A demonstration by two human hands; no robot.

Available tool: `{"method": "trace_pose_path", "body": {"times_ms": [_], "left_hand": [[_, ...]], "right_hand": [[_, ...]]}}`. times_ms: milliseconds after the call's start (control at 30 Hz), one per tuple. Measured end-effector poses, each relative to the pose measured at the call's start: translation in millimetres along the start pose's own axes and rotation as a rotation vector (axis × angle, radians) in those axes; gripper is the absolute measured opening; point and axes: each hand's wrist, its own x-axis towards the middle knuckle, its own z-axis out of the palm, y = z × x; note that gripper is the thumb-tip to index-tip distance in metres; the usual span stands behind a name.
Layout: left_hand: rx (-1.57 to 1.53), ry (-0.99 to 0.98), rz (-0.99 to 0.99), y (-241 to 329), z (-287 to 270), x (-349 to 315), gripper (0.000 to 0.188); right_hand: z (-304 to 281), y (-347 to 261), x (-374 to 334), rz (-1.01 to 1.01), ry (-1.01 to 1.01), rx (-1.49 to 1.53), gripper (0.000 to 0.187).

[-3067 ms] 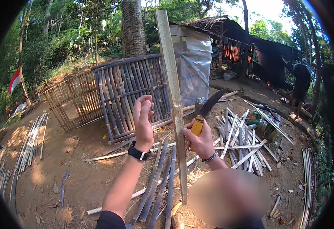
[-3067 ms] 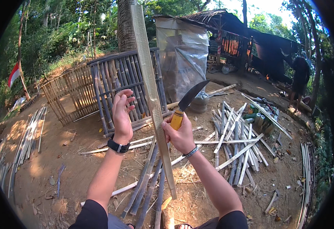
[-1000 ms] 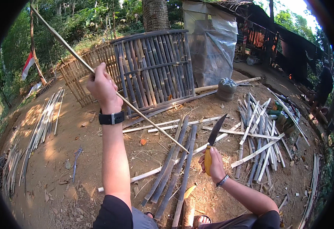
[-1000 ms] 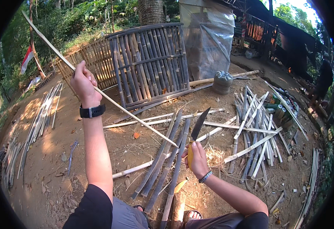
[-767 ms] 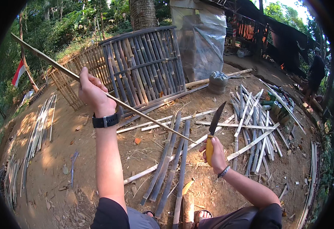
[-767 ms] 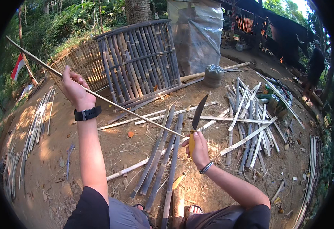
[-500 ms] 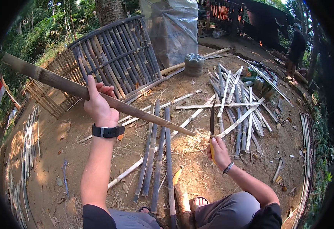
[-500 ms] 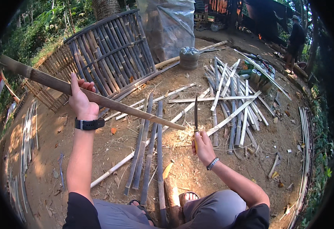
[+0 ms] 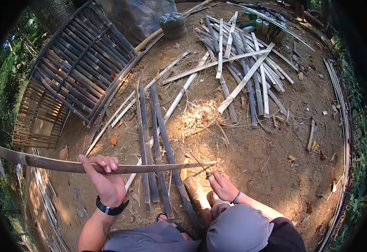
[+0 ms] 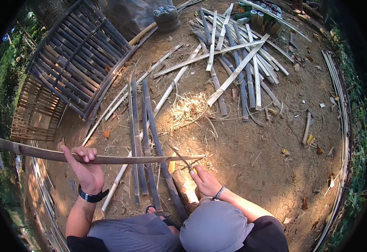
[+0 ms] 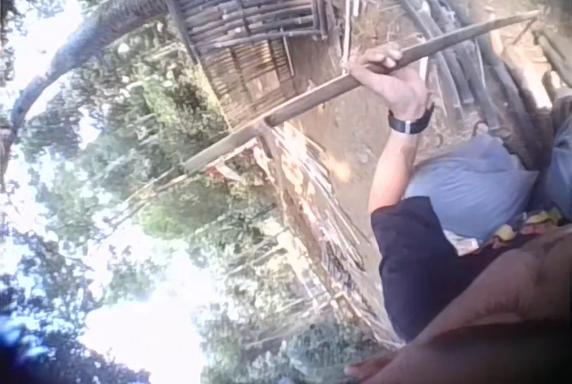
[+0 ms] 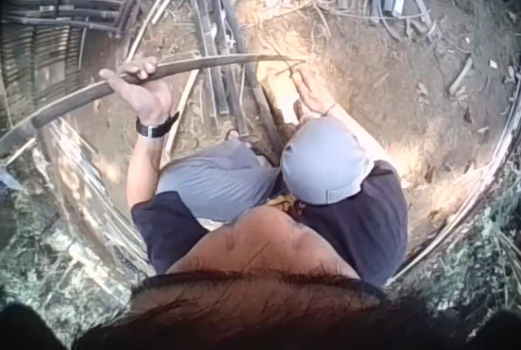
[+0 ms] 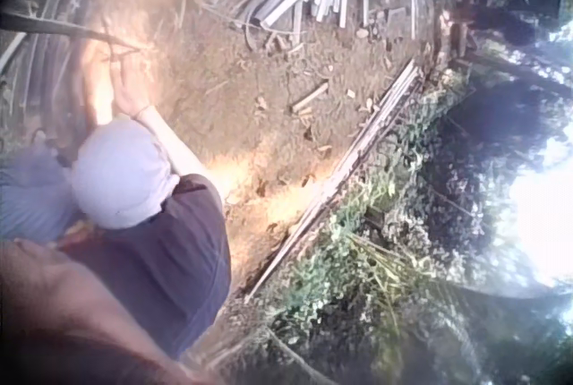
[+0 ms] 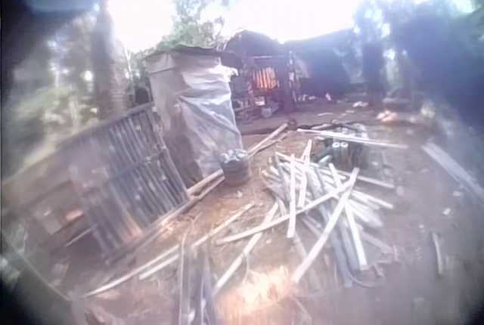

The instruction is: The person strips a long piece of bamboo using a knife, then cuts notches and trims the ends of several smaller bamboo strips.

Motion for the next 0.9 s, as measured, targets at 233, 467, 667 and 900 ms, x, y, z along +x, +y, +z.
{"method": "trace_pose_path", "body": {"times_ms": [233,467,667,900], "left_hand": [[-0.046,-0.133,0.019,-7,14,-8,0.048],[-0.019,-0.196,0.094,-10,11,-7,0.048],[-0.028,-0.227,0.095,-10,13,-7,0.049],[-0.129,-0.309,0.037,-10,4,-8,0.049]], "right_hand": [[22,26,7,0.223,-0.066,-0.035,0.032],[14,1,15,0.073,-0.182,-0.002,0.041],[10,51,23,0.367,-0.13,-0.101,0.044],[-11,59,28,0.513,-0.268,-0.167,0.05]]}}
